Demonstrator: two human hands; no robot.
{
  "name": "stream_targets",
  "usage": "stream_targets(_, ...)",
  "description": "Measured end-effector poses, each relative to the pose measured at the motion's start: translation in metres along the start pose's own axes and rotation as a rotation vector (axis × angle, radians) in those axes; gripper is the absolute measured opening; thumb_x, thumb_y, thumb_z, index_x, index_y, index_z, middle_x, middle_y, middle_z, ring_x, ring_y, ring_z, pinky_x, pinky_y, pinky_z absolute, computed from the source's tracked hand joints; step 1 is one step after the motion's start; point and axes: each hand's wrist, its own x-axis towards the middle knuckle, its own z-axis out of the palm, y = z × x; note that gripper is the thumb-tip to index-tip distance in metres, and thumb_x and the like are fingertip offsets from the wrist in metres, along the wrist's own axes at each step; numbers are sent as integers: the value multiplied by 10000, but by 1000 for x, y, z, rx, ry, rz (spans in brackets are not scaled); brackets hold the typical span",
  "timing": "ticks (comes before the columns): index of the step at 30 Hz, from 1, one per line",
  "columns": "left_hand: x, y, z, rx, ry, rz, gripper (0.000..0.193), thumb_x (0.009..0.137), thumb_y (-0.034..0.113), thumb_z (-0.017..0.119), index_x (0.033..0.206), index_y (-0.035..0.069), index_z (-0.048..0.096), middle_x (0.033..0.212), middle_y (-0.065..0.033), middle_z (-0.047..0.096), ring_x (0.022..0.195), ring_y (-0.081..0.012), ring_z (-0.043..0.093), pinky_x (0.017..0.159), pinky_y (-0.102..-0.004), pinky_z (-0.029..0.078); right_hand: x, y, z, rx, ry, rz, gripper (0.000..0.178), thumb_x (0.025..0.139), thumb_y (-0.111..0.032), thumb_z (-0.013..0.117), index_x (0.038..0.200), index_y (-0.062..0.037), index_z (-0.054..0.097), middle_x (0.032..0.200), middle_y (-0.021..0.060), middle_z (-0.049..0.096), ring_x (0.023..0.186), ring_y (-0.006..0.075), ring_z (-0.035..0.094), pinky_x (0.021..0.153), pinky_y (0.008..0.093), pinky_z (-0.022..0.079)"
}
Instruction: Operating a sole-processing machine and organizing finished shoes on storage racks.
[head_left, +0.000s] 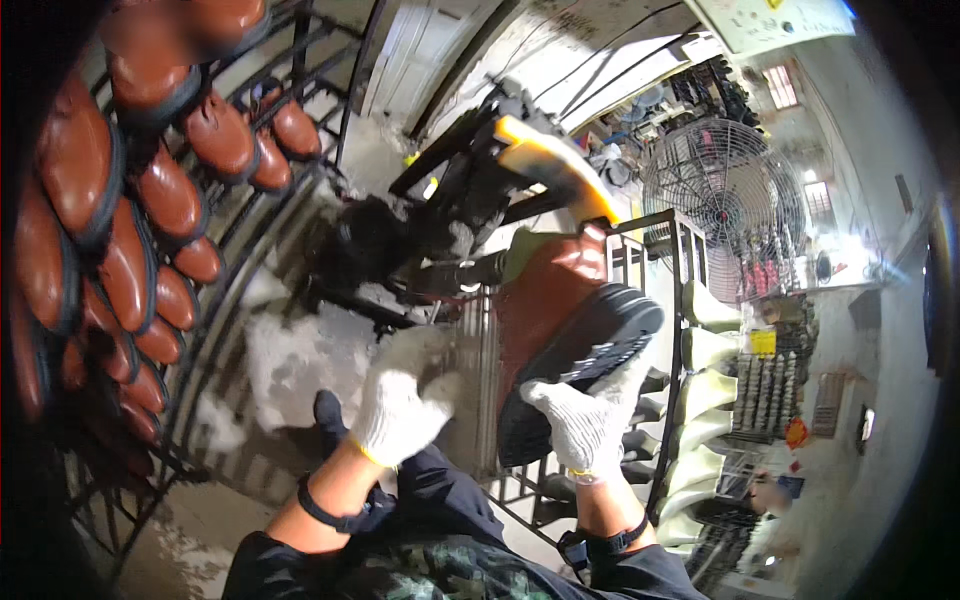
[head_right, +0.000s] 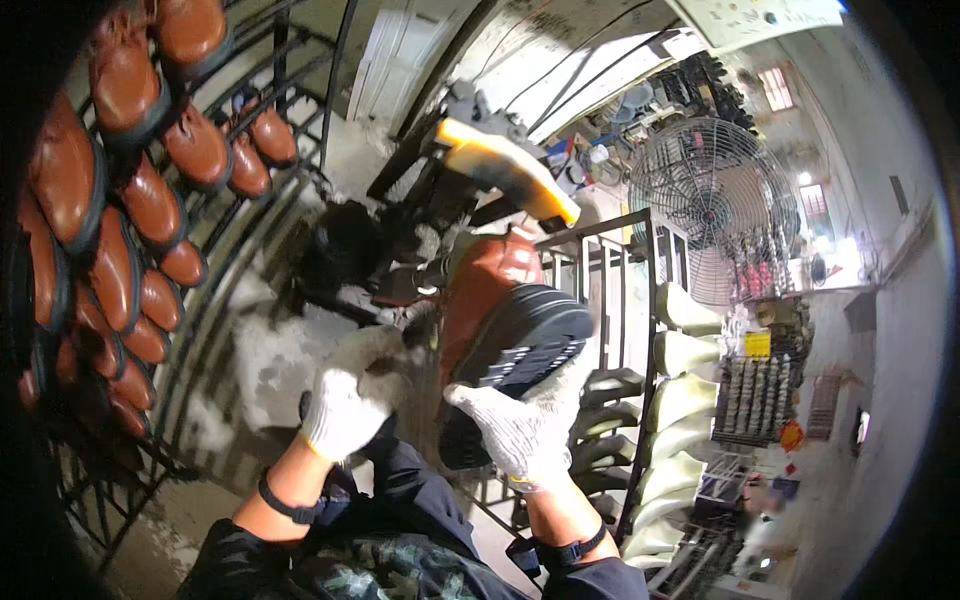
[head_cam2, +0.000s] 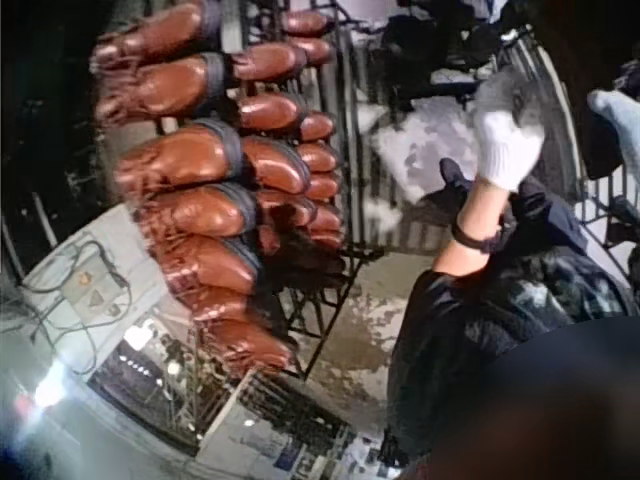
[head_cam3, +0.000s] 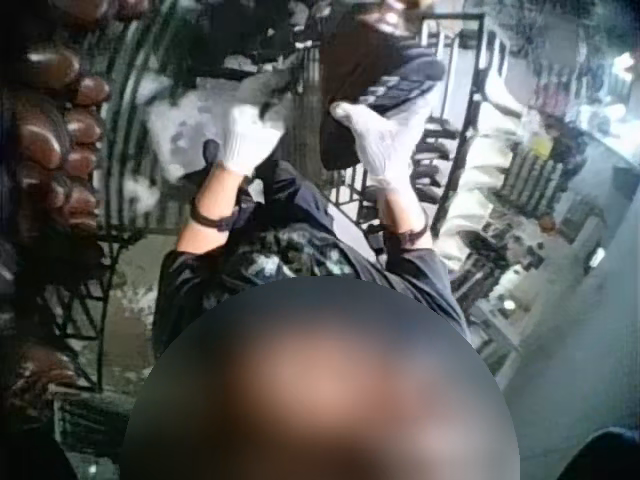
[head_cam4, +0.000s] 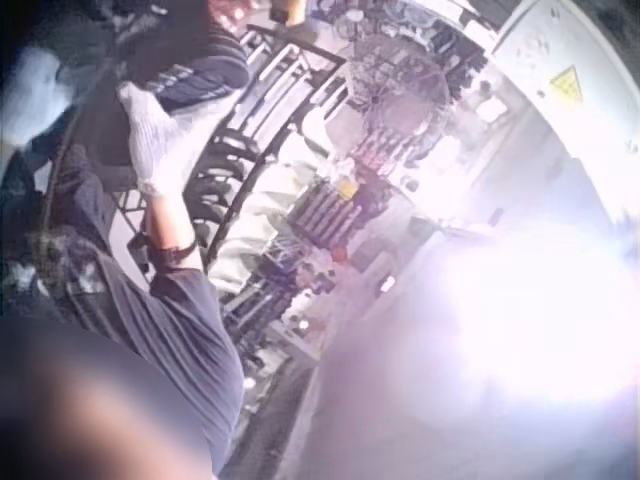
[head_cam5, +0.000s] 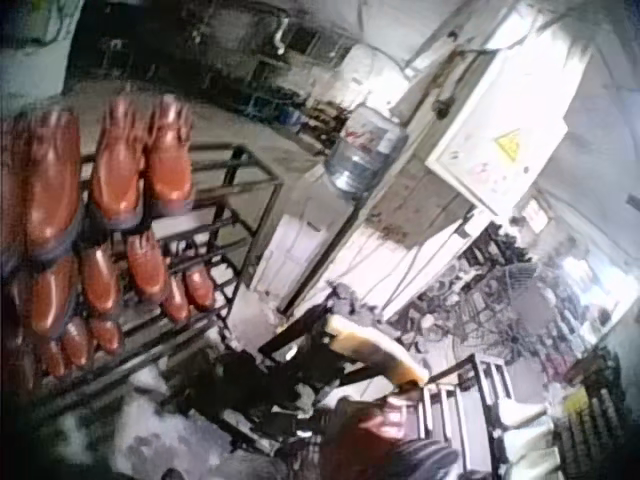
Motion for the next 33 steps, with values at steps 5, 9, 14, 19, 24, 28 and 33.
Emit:
stream_targets(5, 25, 79, 18, 16, -65, 285, 916, 899, 352, 782, 1542, -92, 306, 1516, -313, 430, 1394, -428, 469, 1164, -444, 373, 2, 53, -17, 538, -596, 377, 316, 826, -28, 736, 1124, -22, 632, 920, 54, 694, 786, 177, 667, 714, 289, 551)
stream_targets(9, 6, 70, 33, 7, -62, 122, 1049, 927, 466, 725, 1569, -140, 158, 1528, -400, 365, 1438, -504, 396, 1175, -455, 351, -13, 33, 1, 857, -390, 529, 151, 862, -18, 740, 998, 26, 690, 893, 124, 739, 841, 235, 727, 744, 343, 595)
stream_targets(14, 9, 68, 23, 54, -117, 114, 1016, 946, 440, 703, 1549, -169, 158, 1456, -470, 383, 1312, -593, 480, 1089, -489, 457, -8, 47, -6, 191, -692, -186, 252, 905, -17, 704, 1153, 19, 676, 1070, 99, 740, 947, 191, 717, 826, 303, 581)
stream_targets(19, 17, 72, 15, 128, -164, 80, 990, 941, 435, 709, 1540, -168, 202, 1391, -459, 469, 1216, -570, 576, 1023, -473, 513, -11, 29, -5, 805, -658, 457, 255, 940, 37, 642, 1192, 8, 648, 1100, 118, 726, 971, 200, 708, 854, 319, 588)
stream_targets(24, 15, 74, 22, 38, -121, 84, 936, 942, 411, 711, 1521, -166, 254, 1343, -423, 532, 1192, -535, 607, 1006, -465, 522, -20, 68, -4, 119, -708, -108, 317, 914, 68, 699, 1213, 6, 612, 1081, 107, 708, 973, 202, 702, 833, 329, 596)
stream_targets(28, 5, 57, 29, 15, -64, 167, 878, 932, 365, 737, 1502, -147, 308, 1316, -367, 581, 1173, -496, 635, 995, -450, 526, -26, 54, 4, 715, -462, 448, 352, 897, 54, 726, 1228, 11, 612, 1079, 107, 711, 961, 209, 701, 811, 333, 597)
stream_targets(33, -33, 57, 33, -26, -17, 197, 857, 932, 367, 741, 1501, -133, 339, 1355, -324, 575, 1202, -446, 616, 1029, -444, 490, -46, 47, 1, 275, -630, 91, 360, 851, -69, 786, 1199, -73, 692, 1034, 64, 710, 965, 199, 678, 881, 383, 540)
